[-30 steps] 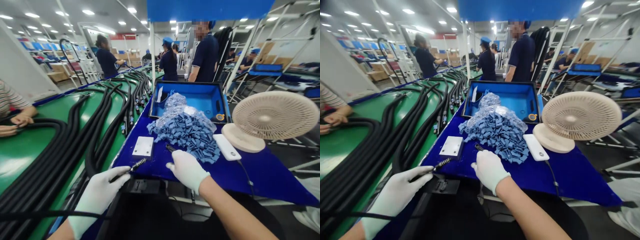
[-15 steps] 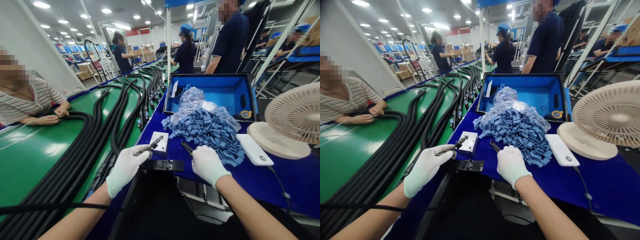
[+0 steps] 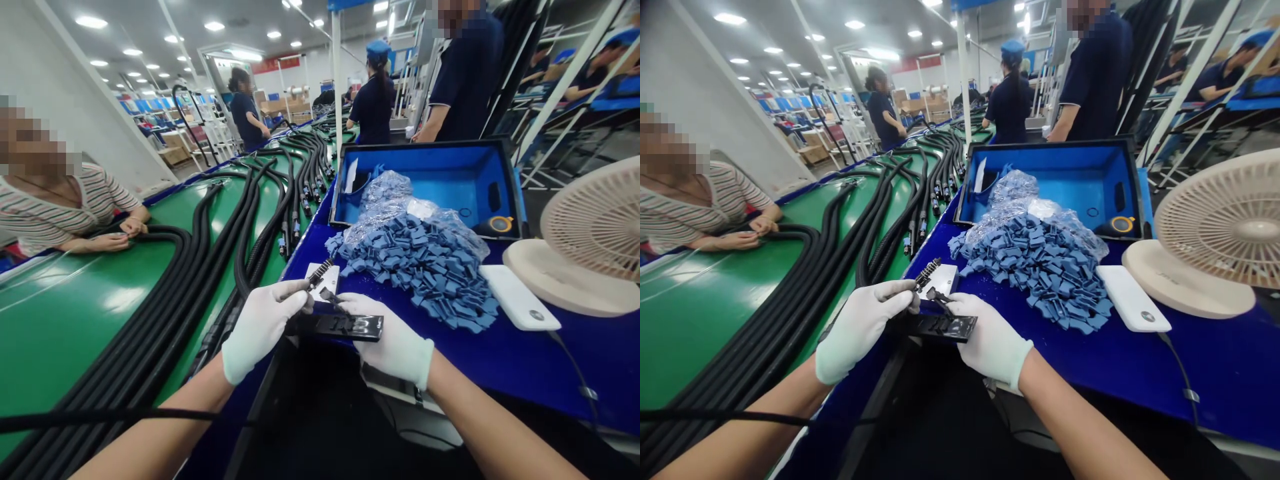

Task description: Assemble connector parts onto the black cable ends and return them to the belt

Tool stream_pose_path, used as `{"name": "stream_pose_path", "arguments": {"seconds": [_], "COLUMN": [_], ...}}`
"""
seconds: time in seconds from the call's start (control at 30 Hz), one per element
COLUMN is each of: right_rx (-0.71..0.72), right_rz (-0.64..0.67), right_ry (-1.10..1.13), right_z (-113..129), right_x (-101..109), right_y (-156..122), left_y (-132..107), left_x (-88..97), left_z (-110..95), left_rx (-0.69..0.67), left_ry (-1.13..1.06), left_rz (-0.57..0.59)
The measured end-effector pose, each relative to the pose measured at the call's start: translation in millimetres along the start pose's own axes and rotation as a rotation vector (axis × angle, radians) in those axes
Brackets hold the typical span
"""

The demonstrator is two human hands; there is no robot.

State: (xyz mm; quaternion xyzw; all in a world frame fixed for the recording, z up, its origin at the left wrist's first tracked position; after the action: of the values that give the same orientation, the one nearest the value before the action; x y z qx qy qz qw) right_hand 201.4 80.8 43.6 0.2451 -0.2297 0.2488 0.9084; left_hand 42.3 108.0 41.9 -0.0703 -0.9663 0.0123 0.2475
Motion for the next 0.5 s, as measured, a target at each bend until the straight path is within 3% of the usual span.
{"name": "stream_pose_path", "arguments": {"seconds": [0.2,0.33,0.5], "right_rx": [-0.042,-0.052,-0.088], "right_rz": [0.008,-0.009,0.04], "right_ry": [-0.097,-0.187,-0.329], "right_z": [-7,-14,-26], "right_x": [-11,-11,-17], "right_y": [3,-4,-6], "left_y": [-2,-2,3], "left_x": [-5.7,-6.4,-21.3], "left_z": [-9,-2,-10], "left_rx": [-0.035,0.0,-0.043], "left_ry": [0.078,0.067,-0.006], "left_rz": [0.012,0.002,0.065]}}
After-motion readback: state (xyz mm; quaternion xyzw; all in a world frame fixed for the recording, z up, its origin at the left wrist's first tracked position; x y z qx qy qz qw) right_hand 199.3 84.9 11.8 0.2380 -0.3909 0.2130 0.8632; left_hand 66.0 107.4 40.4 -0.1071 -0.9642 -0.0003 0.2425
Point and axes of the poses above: each hand's wrist, its own y-axis towards the middle knuckle, its own x-axis out of the back of the hand, z = x × y, the point moved 10 cm from there along y, towards the middle knuckle, and after that the axes turned 1 degree about x, right-handed, at the moved point
